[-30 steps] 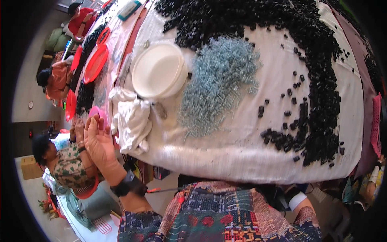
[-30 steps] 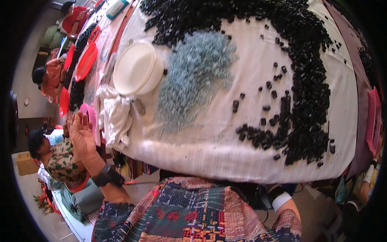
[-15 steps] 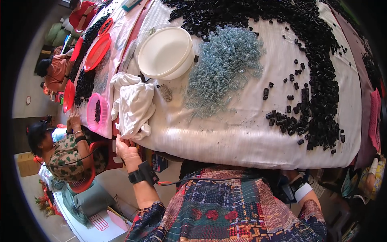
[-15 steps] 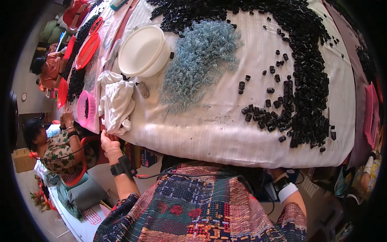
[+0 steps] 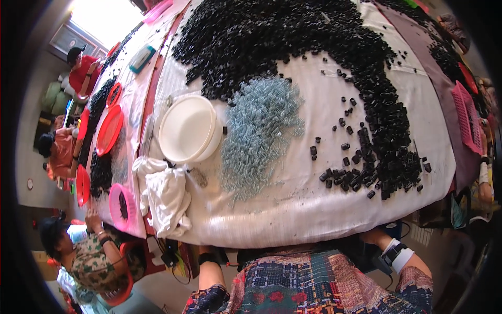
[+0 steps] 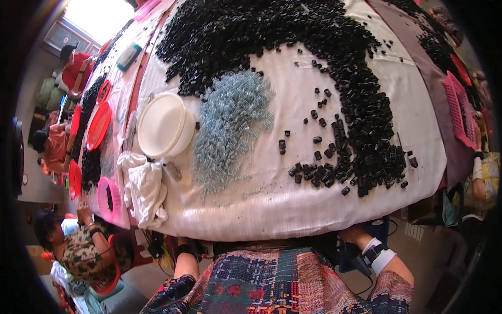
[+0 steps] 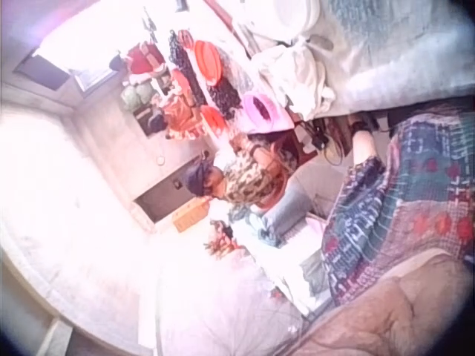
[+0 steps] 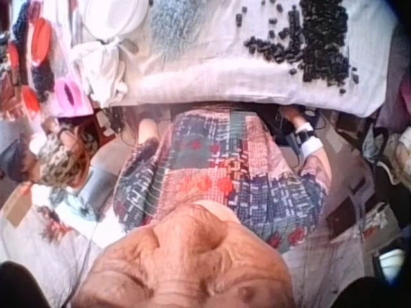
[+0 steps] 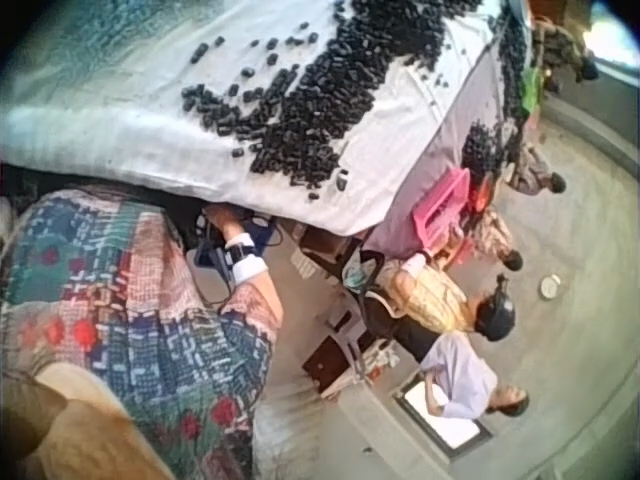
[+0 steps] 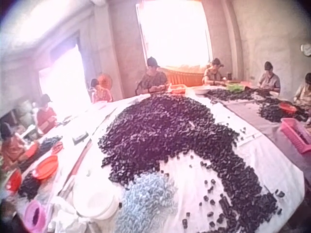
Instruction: The recorder sorts small black shoe components and inserts blue crystalline material into them on a white workspace.
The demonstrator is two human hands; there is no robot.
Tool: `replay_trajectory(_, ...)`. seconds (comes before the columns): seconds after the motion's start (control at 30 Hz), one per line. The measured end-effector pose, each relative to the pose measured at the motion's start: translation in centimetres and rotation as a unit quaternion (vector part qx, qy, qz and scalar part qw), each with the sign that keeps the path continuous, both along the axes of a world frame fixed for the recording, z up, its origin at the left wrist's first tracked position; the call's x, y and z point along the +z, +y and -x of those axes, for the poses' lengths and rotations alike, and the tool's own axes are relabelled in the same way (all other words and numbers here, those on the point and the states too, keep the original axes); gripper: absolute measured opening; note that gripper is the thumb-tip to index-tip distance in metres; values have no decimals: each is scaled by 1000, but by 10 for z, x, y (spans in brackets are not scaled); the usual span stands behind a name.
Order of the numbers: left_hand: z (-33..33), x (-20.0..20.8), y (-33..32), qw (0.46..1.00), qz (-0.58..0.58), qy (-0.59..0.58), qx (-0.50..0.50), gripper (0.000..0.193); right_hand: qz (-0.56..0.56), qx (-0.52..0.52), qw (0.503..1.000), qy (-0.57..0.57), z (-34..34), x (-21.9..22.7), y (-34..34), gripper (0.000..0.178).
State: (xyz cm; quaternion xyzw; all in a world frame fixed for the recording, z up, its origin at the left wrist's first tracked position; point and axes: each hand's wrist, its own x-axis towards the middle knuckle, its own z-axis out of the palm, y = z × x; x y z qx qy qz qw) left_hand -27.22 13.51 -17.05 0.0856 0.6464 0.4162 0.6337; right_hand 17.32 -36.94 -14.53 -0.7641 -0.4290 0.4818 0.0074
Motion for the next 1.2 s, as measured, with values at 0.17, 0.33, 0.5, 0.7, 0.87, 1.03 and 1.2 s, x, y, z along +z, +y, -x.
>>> replay_trajectory(0.17, -8, -23, 11, 1000, -13, 2, -3, 38, 86, 35, 994, -49, 10, 20, 3, 39)
replay_trajectory(0.33, 7, -46, 5, 1000, -15, 15, 13, 37, 32, 22, 997, -62, 17, 15, -9, 37)
replay_trajectory(0.5, 18, -69, -3, 999, -19, 24, 32, 35, 38, 43, 994, -98, 18, 7, -17, 35)
replay_trajectory(0.7, 31, -89, -14, 997, -26, 42, 59, 33, 129, 88, 985, -75, 25, 51, 21, 34)
replay_trajectory(0.87, 35, -97, -22, 995, -33, 62, 74, 32, 119, 206, 964, -122, 23, 28, 3, 35)
replay_trajectory(1.03, 45, -95, -32, 990, -48, 93, 95, 31, 108, 159, 977, -96, 26, 48, 20, 36)
replay_trajectory(1.2, 46, -89, -42, 984, -64, 124, 108, 30, 74, 136, 983, -101, 20, 42, 10, 33)
